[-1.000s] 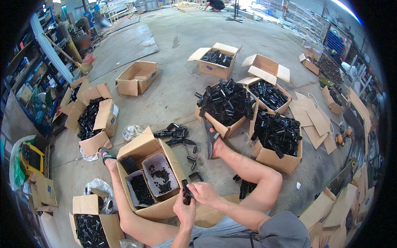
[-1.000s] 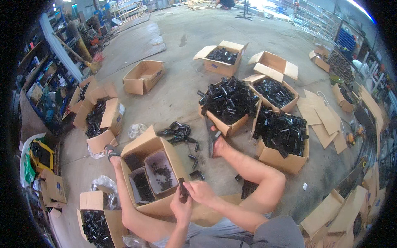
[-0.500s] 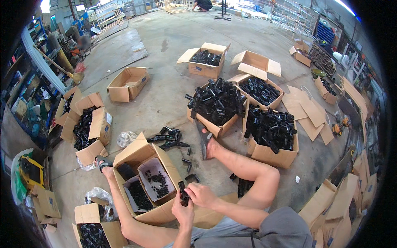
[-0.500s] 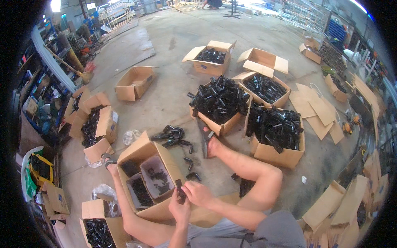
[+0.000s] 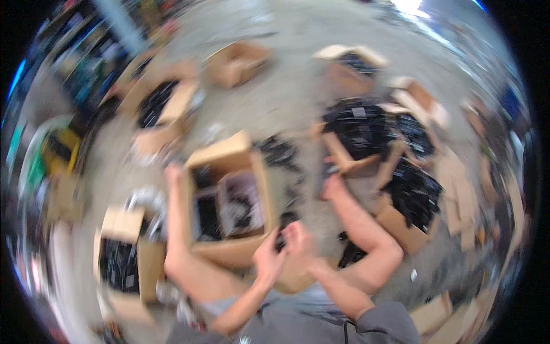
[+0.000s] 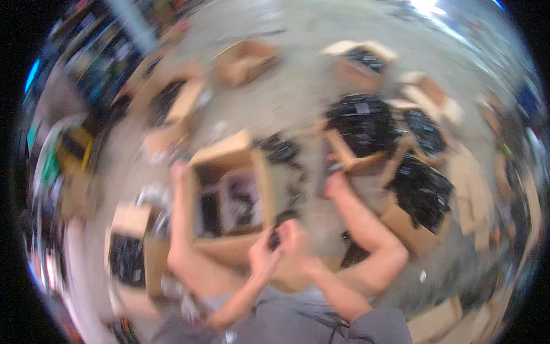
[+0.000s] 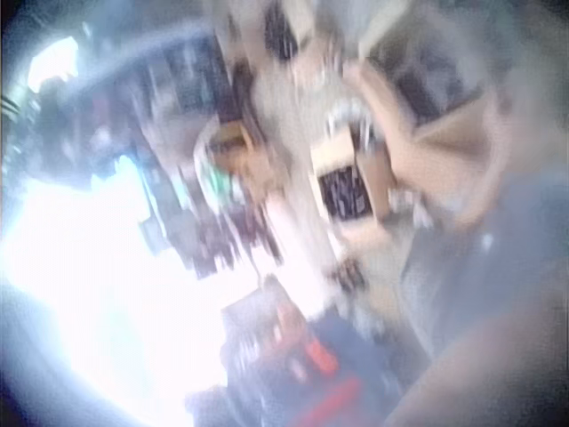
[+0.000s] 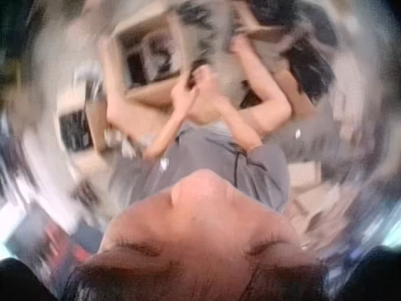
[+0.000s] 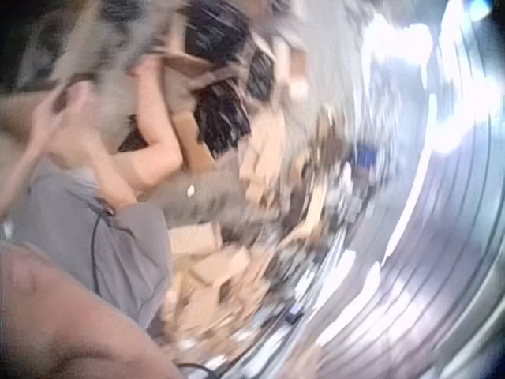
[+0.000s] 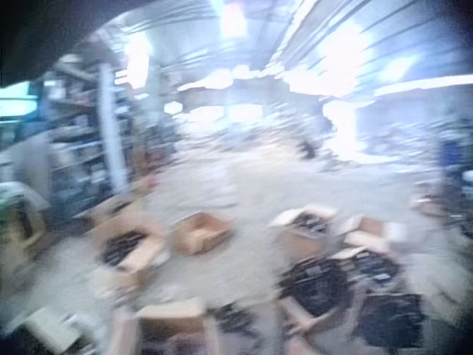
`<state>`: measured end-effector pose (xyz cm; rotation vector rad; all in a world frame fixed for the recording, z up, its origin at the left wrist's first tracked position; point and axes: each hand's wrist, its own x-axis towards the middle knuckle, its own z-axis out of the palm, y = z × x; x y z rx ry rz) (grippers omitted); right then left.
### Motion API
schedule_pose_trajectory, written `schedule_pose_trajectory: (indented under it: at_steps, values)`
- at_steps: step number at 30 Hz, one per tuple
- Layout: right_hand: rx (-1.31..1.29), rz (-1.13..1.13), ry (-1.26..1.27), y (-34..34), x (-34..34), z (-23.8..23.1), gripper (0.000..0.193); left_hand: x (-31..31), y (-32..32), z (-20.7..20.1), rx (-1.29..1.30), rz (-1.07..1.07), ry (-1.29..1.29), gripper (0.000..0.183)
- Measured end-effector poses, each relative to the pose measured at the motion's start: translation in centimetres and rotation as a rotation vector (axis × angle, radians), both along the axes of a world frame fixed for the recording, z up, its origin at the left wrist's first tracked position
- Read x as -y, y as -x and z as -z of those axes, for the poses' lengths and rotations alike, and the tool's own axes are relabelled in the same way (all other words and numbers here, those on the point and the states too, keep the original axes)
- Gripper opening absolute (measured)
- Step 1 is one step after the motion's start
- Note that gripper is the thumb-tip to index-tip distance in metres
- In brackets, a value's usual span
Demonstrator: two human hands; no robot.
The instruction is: The person sits on the floor among several cardboard boxes containing black metal components and smaller fasteners. They pick up two black metal parts, retrieve fasteners from a smaller container, and join the components together by hand.
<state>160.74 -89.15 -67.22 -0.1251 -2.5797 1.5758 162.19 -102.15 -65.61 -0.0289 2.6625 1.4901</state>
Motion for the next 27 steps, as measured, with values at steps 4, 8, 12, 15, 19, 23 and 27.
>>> schedule_pose_trajectory:
  at_steps: [4,8,12,15,19,23,27]
  values:
    - [0.138,0.07,-0.244,1.3,-0.9,0.5,0.026,-1.0,1.3,-0.8,-0.032,0.0,-0.089,0.062]
    - [0.145,0.1,0.187,2.8,0.4,1.0,0.033,0.6,0.7,-1.0,-0.066,-0.018,-0.12,0.063]
    - [0.301,-0.059,0.416,5.1,0.5,-0.3,0.035,1.7,1.1,-1.0,0.153,-0.076,-0.42,0.058]
    - [0.343,-0.12,0.478,6.0,1.1,-2.3,0.035,3.7,1.5,1.7,0.476,-0.049,-0.778,0.053]
    - [0.329,-0.201,0.319,7.9,3.4,-3.4,0.035,7.1,3.3,2.7,0.633,0.182,-0.89,0.044]
    - [0.259,-0.165,0.115,9.9,7.3,-4.7,0.037,10.0,5.2,1.7,0.563,0.045,-0.912,0.05]
    - [0.252,-0.177,0.395,13.2,10.5,-4.1,0.037,13.9,8.0,-2.7,0.479,0.001,-0.689,0.045]
